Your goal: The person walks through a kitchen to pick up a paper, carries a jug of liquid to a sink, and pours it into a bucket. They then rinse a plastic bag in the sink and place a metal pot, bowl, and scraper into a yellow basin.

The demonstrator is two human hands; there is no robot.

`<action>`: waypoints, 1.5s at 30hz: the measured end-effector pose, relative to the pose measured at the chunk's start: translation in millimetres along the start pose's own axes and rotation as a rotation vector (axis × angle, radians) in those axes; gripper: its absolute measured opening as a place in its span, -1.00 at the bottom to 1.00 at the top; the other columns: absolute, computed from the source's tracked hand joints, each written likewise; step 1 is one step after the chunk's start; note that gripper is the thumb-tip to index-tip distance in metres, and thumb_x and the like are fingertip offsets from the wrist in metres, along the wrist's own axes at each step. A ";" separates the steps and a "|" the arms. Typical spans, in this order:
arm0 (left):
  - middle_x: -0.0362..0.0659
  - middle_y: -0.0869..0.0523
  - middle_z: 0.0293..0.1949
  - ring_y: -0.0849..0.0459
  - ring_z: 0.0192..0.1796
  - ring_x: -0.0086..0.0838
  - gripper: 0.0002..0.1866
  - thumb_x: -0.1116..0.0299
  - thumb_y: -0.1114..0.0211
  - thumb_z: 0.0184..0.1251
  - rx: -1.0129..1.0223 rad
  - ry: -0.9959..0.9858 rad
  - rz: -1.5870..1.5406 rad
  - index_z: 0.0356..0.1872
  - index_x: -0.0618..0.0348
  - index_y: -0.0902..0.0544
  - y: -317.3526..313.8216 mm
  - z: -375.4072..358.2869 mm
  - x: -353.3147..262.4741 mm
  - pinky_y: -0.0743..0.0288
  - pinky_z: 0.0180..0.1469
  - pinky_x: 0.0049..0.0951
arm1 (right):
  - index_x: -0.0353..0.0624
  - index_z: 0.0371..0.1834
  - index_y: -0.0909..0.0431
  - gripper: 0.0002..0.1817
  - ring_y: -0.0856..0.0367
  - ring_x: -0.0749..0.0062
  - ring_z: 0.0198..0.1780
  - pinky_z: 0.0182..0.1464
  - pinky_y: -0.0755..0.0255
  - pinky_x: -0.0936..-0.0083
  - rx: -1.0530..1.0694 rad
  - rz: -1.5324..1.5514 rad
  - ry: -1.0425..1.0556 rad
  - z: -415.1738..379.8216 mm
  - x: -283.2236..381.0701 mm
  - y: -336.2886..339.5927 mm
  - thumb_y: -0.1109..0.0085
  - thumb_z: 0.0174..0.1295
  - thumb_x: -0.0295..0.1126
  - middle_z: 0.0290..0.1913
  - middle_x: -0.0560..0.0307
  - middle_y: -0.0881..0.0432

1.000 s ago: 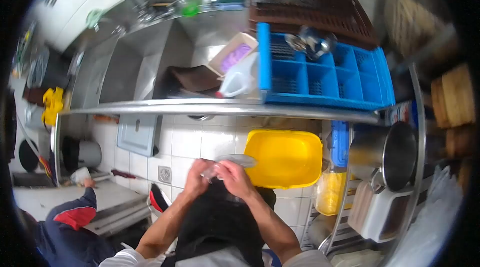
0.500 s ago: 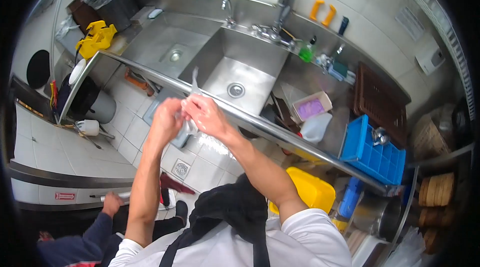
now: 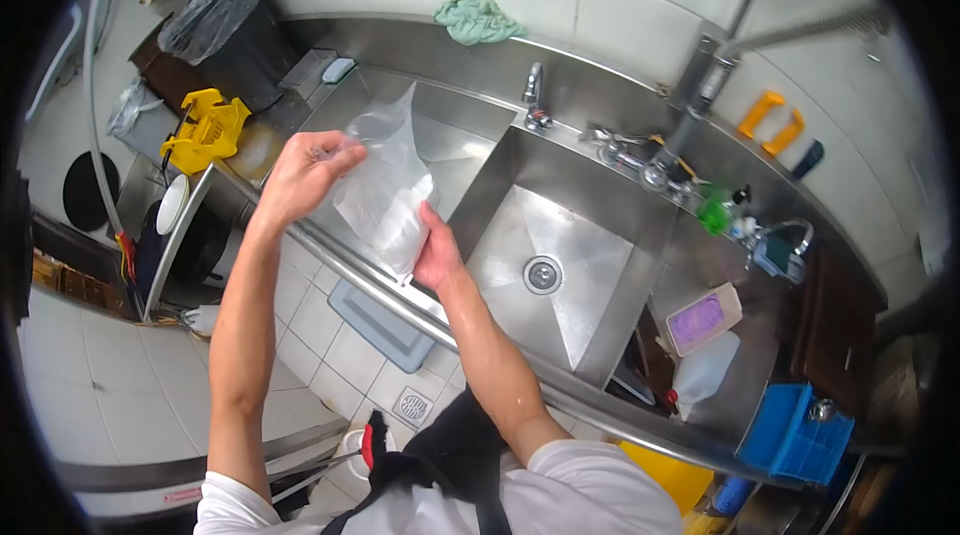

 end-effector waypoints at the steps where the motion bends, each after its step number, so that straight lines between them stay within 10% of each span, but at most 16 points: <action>1: -0.20 -0.56 -0.62 -0.45 -0.50 -0.59 -0.68 0.18 -0.28 0.30 0.046 0.051 0.008 -0.31 0.31 -0.69 0.6 20.4 25.4 -0.35 -0.41 -0.45 | -0.19 0.37 -0.22 -0.22 -0.48 0.20 0.23 0.25 -0.41 0.18 -0.094 -0.069 0.048 28.0 13.5 15.0 -0.28 0.20 0.00 0.24 0.01 -0.46; 5: -0.23 -0.61 -0.48 -0.50 -0.36 -0.57 -0.75 0.25 -0.32 0.27 0.031 0.116 -0.059 -0.30 0.29 -0.71 -16.0 82.7 163.2 -0.39 -0.26 -0.49 | -0.17 0.16 -0.38 -0.44 -0.59 0.30 0.00 0.13 -0.49 0.27 -0.265 -0.491 0.219 120.0 89.6 59.4 -0.39 0.09 -0.40 -0.02 0.09 -0.57; 8: -0.23 -0.64 -0.39 -0.55 -0.28 -0.53 -0.82 0.32 -0.37 0.23 0.075 0.464 -0.237 -0.20 0.14 -0.74 -47.2 119.0 254.8 -0.41 -0.21 -0.45 | -0.22 0.14 -0.38 -0.43 -0.60 0.30 -0.02 0.11 -0.48 0.34 -0.312 -0.882 0.410 167.1 125.3 39.7 -0.40 0.05 -0.43 -0.06 0.08 -0.58; 16: -0.28 -0.67 -0.30 -0.60 -0.21 -0.55 -0.80 0.51 -0.38 0.15 -0.129 0.533 -0.711 -0.19 0.10 -0.68 -137.8 211.8 376.5 -0.43 -0.23 -0.49 | -0.16 0.22 -0.33 -0.33 -0.53 -0.06 0.11 0.12 -0.41 0.20 -0.444 -1.823 0.494 263.2 152.5 67.3 -0.38 -0.01 -0.39 0.07 -0.15 -0.54; 23: -0.22 -0.70 -0.29 -0.63 -0.28 -0.48 -0.75 0.58 -0.26 0.05 0.149 0.450 -0.617 -0.20 0.10 -0.68 -210.9 254.2 460.2 -0.49 -0.23 -0.41 | -0.15 0.16 -0.38 -0.42 -0.52 -0.06 0.10 0.12 -0.41 0.22 -0.702 -1.922 0.483 281.4 143.6 110.1 -0.37 0.02 -0.43 0.02 -0.14 -0.54; 35: -0.01 -0.76 -0.26 -0.73 -0.12 -0.18 -0.80 0.50 -0.30 0.02 0.020 0.421 -0.091 -0.28 0.12 -0.71 -216.3 262.0 476.9 -0.57 -0.04 -0.30 | -0.05 0.15 -0.37 -0.48 -0.55 -0.12 0.02 0.02 -0.44 0.10 -0.706 -2.086 0.379 316.2 127.0 137.1 -0.27 0.07 -0.50 -0.02 -0.08 -0.52; 45: -0.04 -0.75 -0.35 -0.76 -0.25 -0.31 -0.86 0.45 -0.32 0.08 0.004 0.746 -0.422 -0.31 0.23 -0.66 -249.4 236.5 531.4 -0.59 -0.15 -0.35 | -0.12 0.02 -0.43 -0.57 -0.55 -0.11 -0.04 -0.05 -0.43 0.16 -0.640 -2.135 0.293 341.8 123.8 117.9 -0.34 0.08 -0.42 -0.13 -0.12 -0.54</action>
Point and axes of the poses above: each hand's wrist, its own z-axis towards the middle knuckle, its own y-axis out of the back of the hand, x = y × z, the point moved 3 cm from there along z, towards the middle knuckle
